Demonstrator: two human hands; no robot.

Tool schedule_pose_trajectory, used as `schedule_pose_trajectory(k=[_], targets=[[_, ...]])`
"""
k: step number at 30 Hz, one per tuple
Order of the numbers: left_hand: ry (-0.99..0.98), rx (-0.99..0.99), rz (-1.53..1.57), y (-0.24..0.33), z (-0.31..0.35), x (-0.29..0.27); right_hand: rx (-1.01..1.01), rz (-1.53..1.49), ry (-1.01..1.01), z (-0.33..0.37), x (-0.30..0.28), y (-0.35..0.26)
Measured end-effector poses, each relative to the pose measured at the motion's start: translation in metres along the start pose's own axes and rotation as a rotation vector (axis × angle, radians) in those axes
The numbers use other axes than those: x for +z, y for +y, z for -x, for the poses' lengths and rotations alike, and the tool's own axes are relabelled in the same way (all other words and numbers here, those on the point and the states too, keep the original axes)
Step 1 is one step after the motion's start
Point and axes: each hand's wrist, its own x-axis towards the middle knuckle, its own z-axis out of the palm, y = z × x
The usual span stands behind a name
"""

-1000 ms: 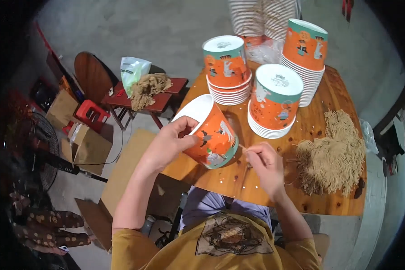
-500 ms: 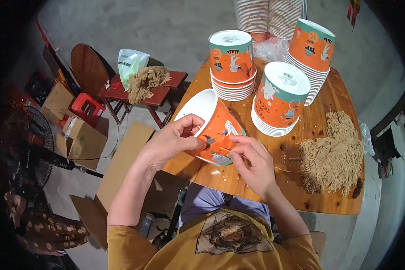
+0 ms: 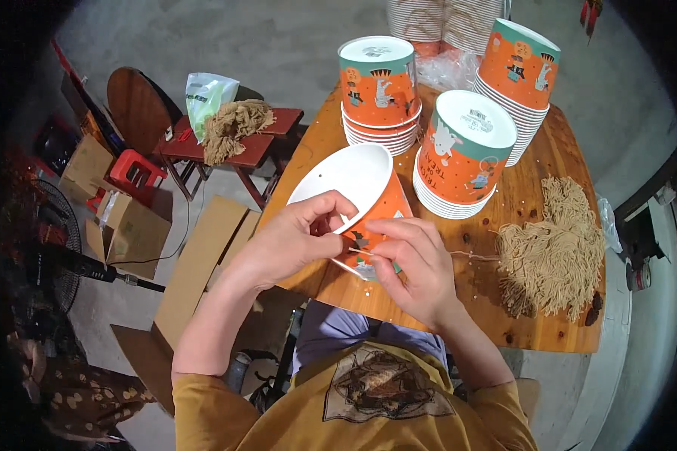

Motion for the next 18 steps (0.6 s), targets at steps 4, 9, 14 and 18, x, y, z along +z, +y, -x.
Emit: schedule_pose_trajectory(k=[4, 9, 14, 18], targets=[[0.014, 0.018, -0.006, 0.002, 0.000, 0.005, 0.048, -0.106, -0.078, 0.004, -0.005, 0.006], [0.001, 0.019, -0.035, 0.008, -0.002, 0.010, -0.045, 0.029, 0.006, 0.005, -0.006, 0.003], [-0.043, -0.012, -0.018, 0.010, -0.001, 0.018, -0.107, 0.147, -0.004, 0.010, -0.009, 0.004], [-0.026, 0.022, -0.061, 0.005, -0.003, 0.016, 0.061, 0.051, -0.030, 0.018, -0.013, 0.002]])
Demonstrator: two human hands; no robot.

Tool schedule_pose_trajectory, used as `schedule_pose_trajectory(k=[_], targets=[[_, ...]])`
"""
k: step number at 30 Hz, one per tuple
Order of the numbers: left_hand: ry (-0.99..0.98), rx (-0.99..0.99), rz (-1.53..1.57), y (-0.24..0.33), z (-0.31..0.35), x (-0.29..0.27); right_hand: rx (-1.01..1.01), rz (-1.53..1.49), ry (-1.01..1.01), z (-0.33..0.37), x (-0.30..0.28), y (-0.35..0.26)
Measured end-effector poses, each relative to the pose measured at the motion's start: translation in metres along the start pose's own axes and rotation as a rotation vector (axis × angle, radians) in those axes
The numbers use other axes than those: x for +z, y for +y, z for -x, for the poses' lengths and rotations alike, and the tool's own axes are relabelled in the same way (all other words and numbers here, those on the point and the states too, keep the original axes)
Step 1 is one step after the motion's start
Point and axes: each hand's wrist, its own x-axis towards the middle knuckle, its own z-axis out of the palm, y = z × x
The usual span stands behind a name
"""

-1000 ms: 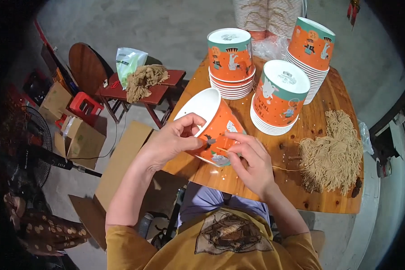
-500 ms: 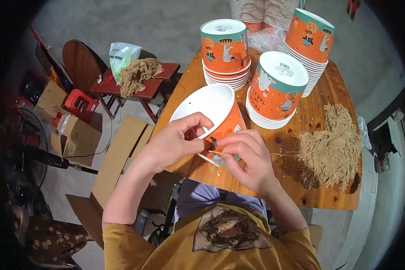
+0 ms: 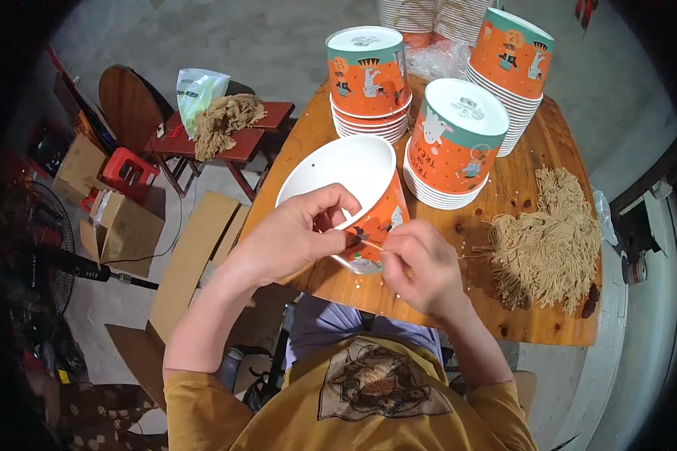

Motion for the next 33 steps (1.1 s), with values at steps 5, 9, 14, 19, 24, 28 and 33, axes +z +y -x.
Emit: schedule_pose_trajectory(k=[5, 9, 14, 19, 24, 28, 33], targets=[[-0.013, -0.003, 0.001, 0.001, -0.001, 0.002, 0.240, -0.091, 0.105, -0.001, -0.003, -0.009], [0.003, -0.003, -0.026, 0.004, 0.000, 0.005, 0.391, -0.101, 0.010, -0.010, -0.003, -0.015], [-0.001, 0.007, -0.107, 0.009, 0.000, 0.008, 0.421, -0.065, -0.019, -0.011, -0.002, -0.016], [0.001, -0.002, -0.124, 0.010, 0.002, 0.012, 0.460, -0.079, -0.044, -0.014, -0.003, -0.018], [0.008, 0.011, -0.150, 0.012, 0.003, 0.014, 0.447, -0.049, -0.053, -0.015, 0.001, -0.016], [-0.106, -0.020, -0.110, 0.007, 0.000, 0.014, 0.467, -0.039, -0.058, -0.014, 0.001, -0.015], [-0.218, -0.078, 0.104, 0.005, -0.014, 0.020, 0.479, -0.045, -0.041, -0.005, -0.003, -0.012]])
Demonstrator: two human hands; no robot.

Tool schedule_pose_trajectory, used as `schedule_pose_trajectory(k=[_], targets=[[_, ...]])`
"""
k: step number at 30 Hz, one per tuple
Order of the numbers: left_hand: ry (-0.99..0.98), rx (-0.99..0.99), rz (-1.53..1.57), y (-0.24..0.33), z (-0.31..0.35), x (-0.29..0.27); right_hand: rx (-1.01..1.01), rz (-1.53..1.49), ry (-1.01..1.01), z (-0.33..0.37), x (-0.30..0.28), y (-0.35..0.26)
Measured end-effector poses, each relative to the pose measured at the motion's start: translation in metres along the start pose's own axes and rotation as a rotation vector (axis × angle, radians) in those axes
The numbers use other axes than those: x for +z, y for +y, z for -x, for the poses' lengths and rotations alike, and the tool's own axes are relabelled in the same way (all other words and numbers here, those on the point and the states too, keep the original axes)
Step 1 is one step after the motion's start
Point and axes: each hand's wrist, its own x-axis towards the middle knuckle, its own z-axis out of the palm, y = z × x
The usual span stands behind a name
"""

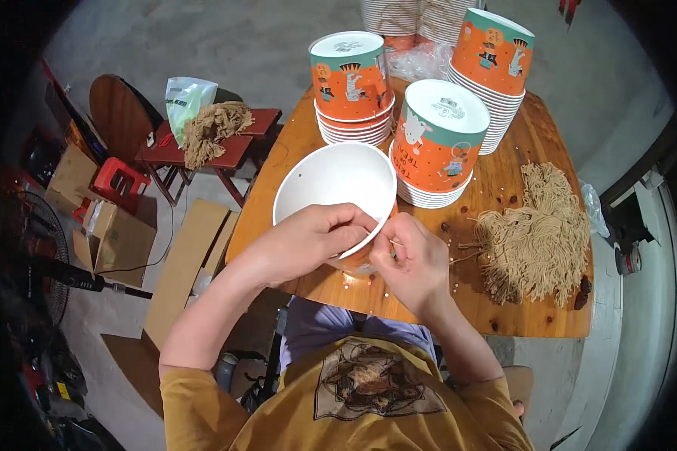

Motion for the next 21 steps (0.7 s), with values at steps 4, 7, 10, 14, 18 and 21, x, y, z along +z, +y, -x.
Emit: schedule_pose_trajectory(k=[4, 7, 10, 14, 18, 21], targets=[[0.065, 0.098, -0.370, -0.007, -0.020, 0.007, 0.117, -0.032, -0.045, 0.005, -0.009, 0.003], [0.218, 0.272, -0.689, -0.007, -0.020, 0.019, 0.144, -0.057, -0.096, 0.008, -0.021, 0.009], [0.400, 0.552, -0.954, -0.011, -0.019, 0.025, 0.188, -0.128, -0.148, 0.013, -0.039, 0.020], [0.419, 0.395, -0.727, -0.007, -0.021, 0.026, 0.209, -0.140, -0.206, 0.010, -0.062, 0.015], [0.341, 0.252, -0.411, -0.013, -0.030, 0.022, 0.120, -0.115, -0.284, 0.004, -0.063, 0.012], [0.271, 0.256, -0.271, -0.014, -0.039, 0.023, -0.137, -0.005, -0.295, 0.002, -0.057, 0.020]])
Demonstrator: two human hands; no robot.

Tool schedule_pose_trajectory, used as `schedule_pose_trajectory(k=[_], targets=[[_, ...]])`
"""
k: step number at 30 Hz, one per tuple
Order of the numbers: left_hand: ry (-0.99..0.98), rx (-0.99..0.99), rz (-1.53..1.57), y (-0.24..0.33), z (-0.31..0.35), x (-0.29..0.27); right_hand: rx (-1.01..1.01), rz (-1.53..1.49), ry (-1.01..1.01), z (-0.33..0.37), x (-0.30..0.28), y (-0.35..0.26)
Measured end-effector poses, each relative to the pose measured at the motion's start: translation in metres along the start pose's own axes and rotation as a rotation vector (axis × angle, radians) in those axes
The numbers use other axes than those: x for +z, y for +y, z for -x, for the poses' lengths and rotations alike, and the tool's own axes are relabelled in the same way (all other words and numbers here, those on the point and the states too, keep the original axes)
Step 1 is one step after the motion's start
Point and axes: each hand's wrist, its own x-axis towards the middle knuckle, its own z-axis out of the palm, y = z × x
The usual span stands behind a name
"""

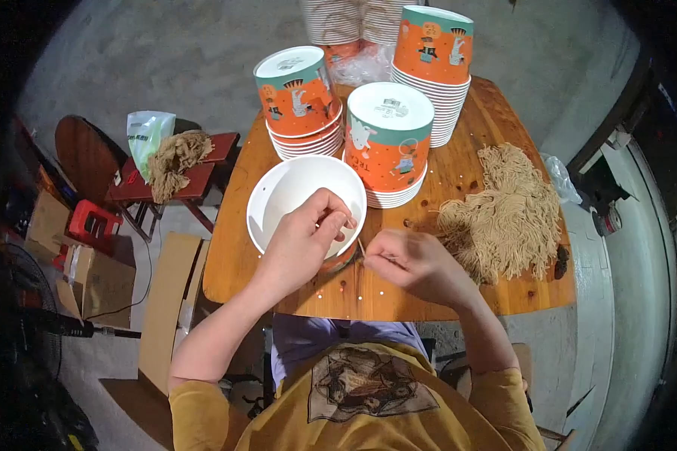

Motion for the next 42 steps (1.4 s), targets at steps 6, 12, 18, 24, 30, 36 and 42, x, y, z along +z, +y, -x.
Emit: schedule_pose_trajectory(k=[6, 12, 18, 24, 30, 36, 42], targets=[[-0.027, -0.015, 0.161, -0.004, -0.001, -0.002, 0.040, 0.023, -0.018, 0.001, 0.003, 0.001], [-0.074, -0.082, 0.235, 0.002, -0.007, 0.001, 0.121, 0.047, 0.000, 0.004, 0.000, 0.002], [-0.152, -0.133, 0.298, 0.000, -0.014, 0.002, 0.040, -0.053, 0.007, 0.000, 0.000, 0.003], [-0.243, -0.097, 0.322, 0.005, -0.014, 0.000, 0.299, -0.207, -0.086, -0.003, -0.011, -0.010], [-0.244, -0.107, 0.369, -0.002, -0.015, 0.001, 0.278, -0.193, -0.065, -0.009, -0.020, -0.012], [-0.149, -0.116, 0.369, 0.011, -0.013, 0.005, 0.207, -0.373, -0.088, -0.016, -0.031, -0.010], [-0.193, -0.195, 0.397, 0.008, -0.015, 0.005, 0.129, -0.225, -0.071, -0.020, -0.040, -0.015]])
